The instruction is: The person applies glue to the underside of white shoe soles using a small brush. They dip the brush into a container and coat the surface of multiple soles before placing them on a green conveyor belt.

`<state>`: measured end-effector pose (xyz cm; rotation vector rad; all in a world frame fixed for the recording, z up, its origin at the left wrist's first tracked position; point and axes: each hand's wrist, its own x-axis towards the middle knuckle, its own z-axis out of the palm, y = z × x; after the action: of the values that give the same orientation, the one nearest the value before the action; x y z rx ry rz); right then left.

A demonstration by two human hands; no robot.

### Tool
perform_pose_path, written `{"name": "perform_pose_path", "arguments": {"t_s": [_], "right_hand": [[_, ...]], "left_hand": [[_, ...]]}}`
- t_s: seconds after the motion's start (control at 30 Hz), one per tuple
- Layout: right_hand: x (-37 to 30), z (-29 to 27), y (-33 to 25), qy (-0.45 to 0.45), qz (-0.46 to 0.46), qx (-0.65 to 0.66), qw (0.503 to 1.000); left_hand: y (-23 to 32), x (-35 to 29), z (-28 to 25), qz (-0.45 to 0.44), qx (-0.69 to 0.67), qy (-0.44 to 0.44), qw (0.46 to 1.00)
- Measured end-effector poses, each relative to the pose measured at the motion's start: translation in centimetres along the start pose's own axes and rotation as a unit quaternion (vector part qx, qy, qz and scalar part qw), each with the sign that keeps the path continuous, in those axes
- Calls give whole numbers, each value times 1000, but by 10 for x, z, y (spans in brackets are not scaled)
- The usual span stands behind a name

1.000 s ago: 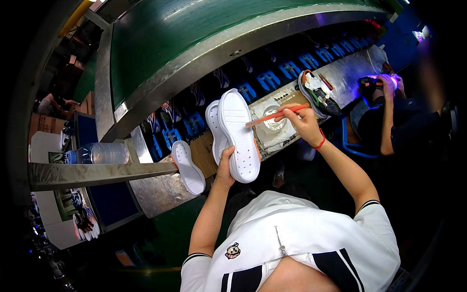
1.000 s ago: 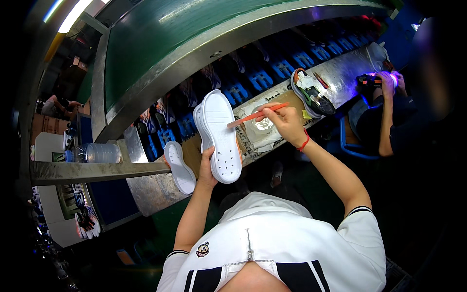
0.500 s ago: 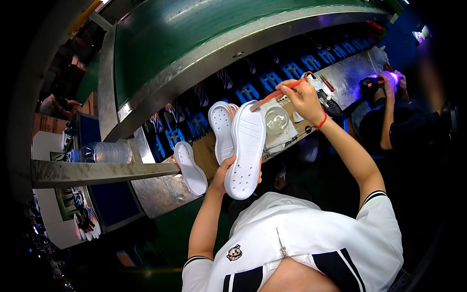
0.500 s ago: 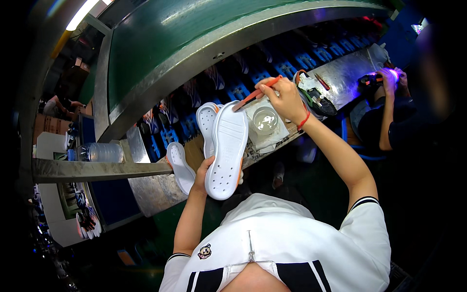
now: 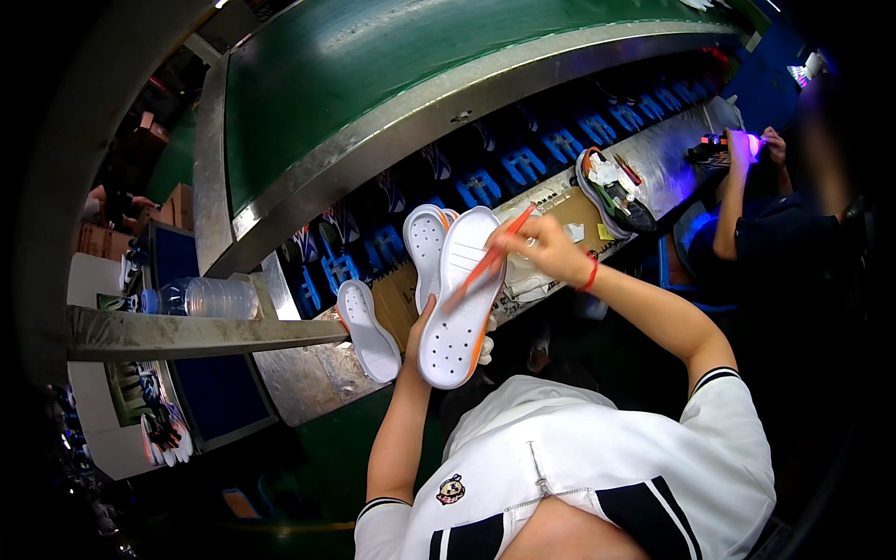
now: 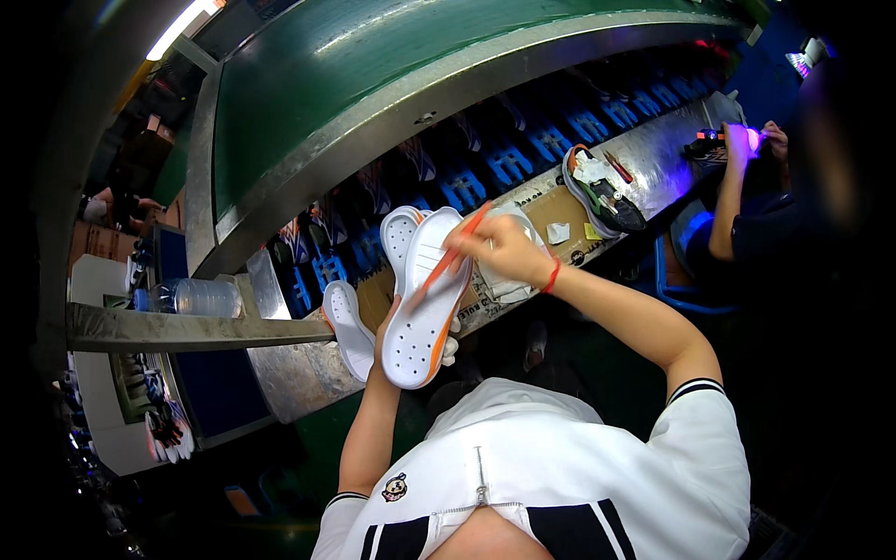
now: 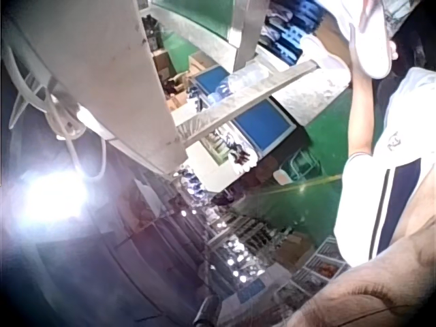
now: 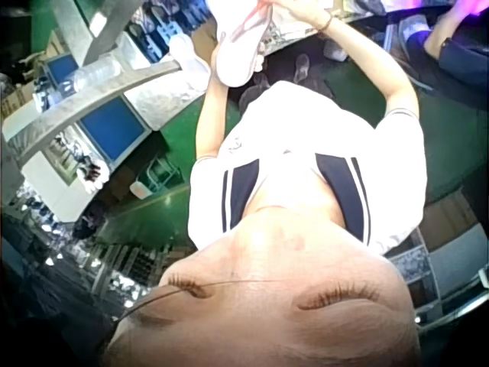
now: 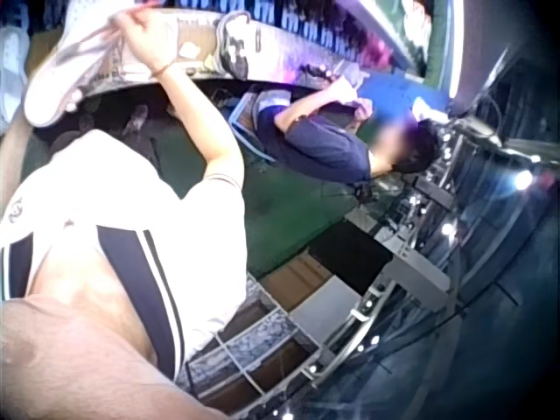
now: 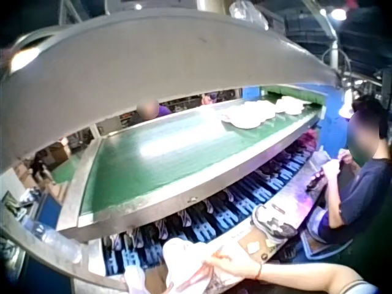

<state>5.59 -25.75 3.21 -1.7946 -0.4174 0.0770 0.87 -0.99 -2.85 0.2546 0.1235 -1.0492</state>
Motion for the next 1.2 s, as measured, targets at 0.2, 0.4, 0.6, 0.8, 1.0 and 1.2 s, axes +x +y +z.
{"name": "perform_pose_path", "arguments": {"t_s": [0.2, 0.4, 0.6, 0.8, 1.0, 1.2], "right_hand": [[7, -50, 13, 173, 7, 41, 984], [0, -58, 7, 212, 49, 42, 975], [-18, -16, -18, 132, 28, 101, 986], [-14, 16, -24, 124, -17, -6, 992], [-25, -19, -9, 139, 35, -29, 989], [-5, 5, -14, 82, -37, -2, 996]], "left_hand": [[-8, -8, 22, -5, 11, 35, 999], [-6, 3, 29, 47, 29, -19, 998], [8, -1, -5, 210, 163, 202, 943], [2, 11, 10, 236, 258, 232, 908], [8, 4, 7, 274, 278, 237, 890], [2, 12, 15, 291, 276, 230, 887]]}}
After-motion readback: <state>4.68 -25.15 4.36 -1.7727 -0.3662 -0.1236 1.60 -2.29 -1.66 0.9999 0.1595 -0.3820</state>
